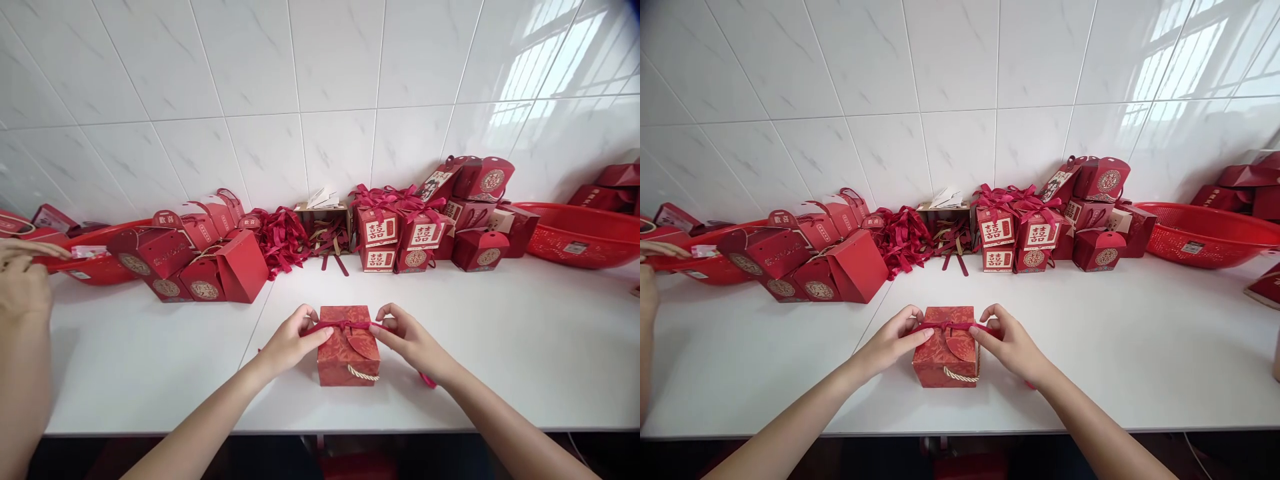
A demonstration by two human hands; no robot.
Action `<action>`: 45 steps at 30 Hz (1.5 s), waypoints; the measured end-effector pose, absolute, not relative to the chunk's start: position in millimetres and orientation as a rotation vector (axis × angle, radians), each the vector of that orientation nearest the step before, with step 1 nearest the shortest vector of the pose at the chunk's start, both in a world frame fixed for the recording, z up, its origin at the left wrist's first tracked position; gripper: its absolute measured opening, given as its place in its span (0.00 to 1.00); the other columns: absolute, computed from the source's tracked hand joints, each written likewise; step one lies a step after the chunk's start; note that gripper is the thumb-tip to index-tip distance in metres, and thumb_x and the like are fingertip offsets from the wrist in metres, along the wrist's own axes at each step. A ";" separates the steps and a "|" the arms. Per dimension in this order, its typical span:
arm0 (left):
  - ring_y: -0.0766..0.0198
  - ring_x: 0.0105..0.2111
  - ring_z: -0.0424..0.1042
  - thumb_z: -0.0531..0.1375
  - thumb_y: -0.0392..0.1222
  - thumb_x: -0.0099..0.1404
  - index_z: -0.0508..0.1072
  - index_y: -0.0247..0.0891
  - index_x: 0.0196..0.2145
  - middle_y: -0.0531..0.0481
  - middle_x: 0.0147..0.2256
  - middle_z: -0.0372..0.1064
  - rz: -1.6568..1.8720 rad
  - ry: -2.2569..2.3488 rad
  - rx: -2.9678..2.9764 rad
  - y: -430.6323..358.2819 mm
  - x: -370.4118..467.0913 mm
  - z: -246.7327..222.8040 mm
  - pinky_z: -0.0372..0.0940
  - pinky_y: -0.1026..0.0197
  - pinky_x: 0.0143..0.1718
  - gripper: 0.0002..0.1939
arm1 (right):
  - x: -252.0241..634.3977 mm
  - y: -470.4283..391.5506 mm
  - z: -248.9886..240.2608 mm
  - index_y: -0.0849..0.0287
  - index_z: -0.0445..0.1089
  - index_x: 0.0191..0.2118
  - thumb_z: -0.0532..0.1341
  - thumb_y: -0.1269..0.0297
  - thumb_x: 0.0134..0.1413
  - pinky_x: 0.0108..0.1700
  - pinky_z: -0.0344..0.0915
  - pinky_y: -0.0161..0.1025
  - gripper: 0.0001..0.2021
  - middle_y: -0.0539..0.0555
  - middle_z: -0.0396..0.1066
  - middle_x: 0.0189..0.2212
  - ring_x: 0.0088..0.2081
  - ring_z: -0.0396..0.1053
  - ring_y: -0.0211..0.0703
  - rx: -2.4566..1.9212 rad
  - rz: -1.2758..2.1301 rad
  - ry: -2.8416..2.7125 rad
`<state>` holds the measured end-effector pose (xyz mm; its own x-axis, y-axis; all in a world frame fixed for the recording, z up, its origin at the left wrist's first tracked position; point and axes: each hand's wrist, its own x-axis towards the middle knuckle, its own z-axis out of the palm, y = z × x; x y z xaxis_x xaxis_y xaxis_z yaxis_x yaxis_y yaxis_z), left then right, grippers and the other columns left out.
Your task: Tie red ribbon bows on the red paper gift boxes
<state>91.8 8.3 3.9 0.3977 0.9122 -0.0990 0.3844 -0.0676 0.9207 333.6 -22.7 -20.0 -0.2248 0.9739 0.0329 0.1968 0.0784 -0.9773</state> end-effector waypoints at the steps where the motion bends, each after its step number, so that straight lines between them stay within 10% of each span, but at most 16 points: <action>1: 0.66 0.29 0.61 0.58 0.53 0.60 0.58 0.41 0.33 0.56 0.28 0.62 0.661 1.194 1.697 7.4 89.8 4.1 0.58 0.62 0.33 0.15 | 337.0 -23.1 -18.7 0.57 0.60 0.34 0.58 0.45 0.55 0.26 0.48 0.33 0.18 0.43 0.52 0.19 0.23 0.49 0.34 -1.245 1.175 -1.580; 7: 0.66 0.28 0.57 0.63 0.54 0.55 0.61 0.42 0.32 0.58 0.26 0.55 0.860 1.431 2.007 -4.9 88.0 9.3 0.55 0.63 0.32 0.18 | 349.4 -27.4 -7.5 0.58 0.58 0.21 0.51 0.43 0.58 0.24 0.45 0.35 0.25 0.44 0.48 0.18 0.21 0.46 0.34 -1.474 1.024 -1.701; 23: 0.68 0.25 0.52 0.61 0.49 0.58 0.60 0.40 0.30 0.59 0.24 0.50 0.751 1.207 1.789 -12.4 103.6 10.3 0.52 0.66 0.28 0.14 | 313.6 -34.0 -6.0 0.57 0.50 0.22 0.62 0.47 0.51 0.30 0.51 0.34 0.24 0.46 0.54 0.22 0.26 0.52 0.35 -1.157 1.453 -1.506; 45: 0.69 0.24 0.52 0.62 0.51 0.56 0.50 0.39 0.19 0.57 0.25 0.47 0.810 1.165 1.700 -10.4 101.9 2.7 0.51 0.65 0.27 0.24 | 322.4 -25.1 -24.9 0.56 0.46 0.19 0.63 0.48 0.51 0.23 0.33 0.37 0.27 0.40 0.40 0.15 0.19 0.35 0.30 -1.037 1.620 -1.188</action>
